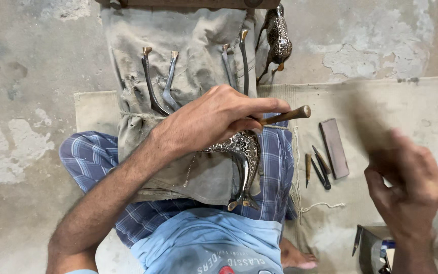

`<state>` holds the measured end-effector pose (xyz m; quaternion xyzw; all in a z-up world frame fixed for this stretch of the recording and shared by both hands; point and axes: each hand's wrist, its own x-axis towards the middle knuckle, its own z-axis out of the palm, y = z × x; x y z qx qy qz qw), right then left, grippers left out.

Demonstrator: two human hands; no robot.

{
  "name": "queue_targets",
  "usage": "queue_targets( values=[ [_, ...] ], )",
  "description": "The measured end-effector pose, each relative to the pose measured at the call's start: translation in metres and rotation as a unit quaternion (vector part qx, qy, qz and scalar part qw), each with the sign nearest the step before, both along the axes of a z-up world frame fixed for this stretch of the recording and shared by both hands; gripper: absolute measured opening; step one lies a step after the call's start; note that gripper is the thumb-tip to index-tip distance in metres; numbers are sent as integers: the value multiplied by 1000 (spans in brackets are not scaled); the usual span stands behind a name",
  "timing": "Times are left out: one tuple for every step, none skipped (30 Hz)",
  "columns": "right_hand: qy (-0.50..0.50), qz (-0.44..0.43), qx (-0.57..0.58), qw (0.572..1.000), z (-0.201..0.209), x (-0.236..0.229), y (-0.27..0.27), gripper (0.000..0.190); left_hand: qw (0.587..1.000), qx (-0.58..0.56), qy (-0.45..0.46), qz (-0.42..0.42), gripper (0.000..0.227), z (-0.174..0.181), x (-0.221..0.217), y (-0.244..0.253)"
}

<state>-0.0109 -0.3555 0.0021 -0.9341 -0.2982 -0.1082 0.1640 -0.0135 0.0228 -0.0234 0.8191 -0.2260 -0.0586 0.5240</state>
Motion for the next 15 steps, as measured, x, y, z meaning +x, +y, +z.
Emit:
queue_targets(
  values=[
    [-14, -1, -27, 1000, 0, 1, -2, 67, 1000, -3, -8, 3, 49, -1, -1, 0],
    [-29, -2, -54, 998, 0, 2, -5, 69, 1000, -6, -15, 6, 49, -2, -1, -1],
    [-16, -23, -28, 999, -1, 3, -7, 70, 1000, -10, -22, 10, 50, -2, -2, -1],
    [-14, -22, -28, 999, -2, 4, -9, 71, 1000, -12, -15, 13, 50, -3, -2, 0],
    [-12, -20, -27, 999, -3, 5, -11, 72, 1000, -14, -8, 17, 51, -3, -3, 1],
    [-21, 4, -53, 998, -5, 6, -13, 73, 1000, -16, -2, 21, 52, -4, -3, 2],
    [-26, 13, -58, 998, -6, 6, -16, 74, 1000, -14, 0, 23, 52, -4, -3, 2],
    [-32, 21, -63, 997, -6, 6, -18, 74, 1000, -11, 1, 25, 52, -5, -3, 3],
    [-36, 17, -49, 998, -7, 8, -19, 73, 1000, -10, 3, 27, 52, -6, -4, 3],
    [-27, 7, -41, 999, -5, 7, -20, 71, 1000, -10, -5, 23, 51, -7, -4, 3],
    [-19, -3, -32, 999, -4, 8, -20, 70, 1000, -10, -12, 20, 50, -8, -4, 2],
    [2, -19, -29, 999, -1, 7, -20, 67, 1000, -10, -20, 16, 49, -9, -5, 2],
    [-3, -13, -42, 999, 1, 7, -19, 67, 999, -14, -30, 18, 50, -10, -6, 2],
    [-8, -6, -55, 998, 5, 7, -18, 66, 999, -17, -39, 21, 51, -11, -8, 2],
    [-39, 22, -81, 996, 7, 8, -17, 68, 998, -20, -50, 22, 53, -12, -8, 3]
  ],
)
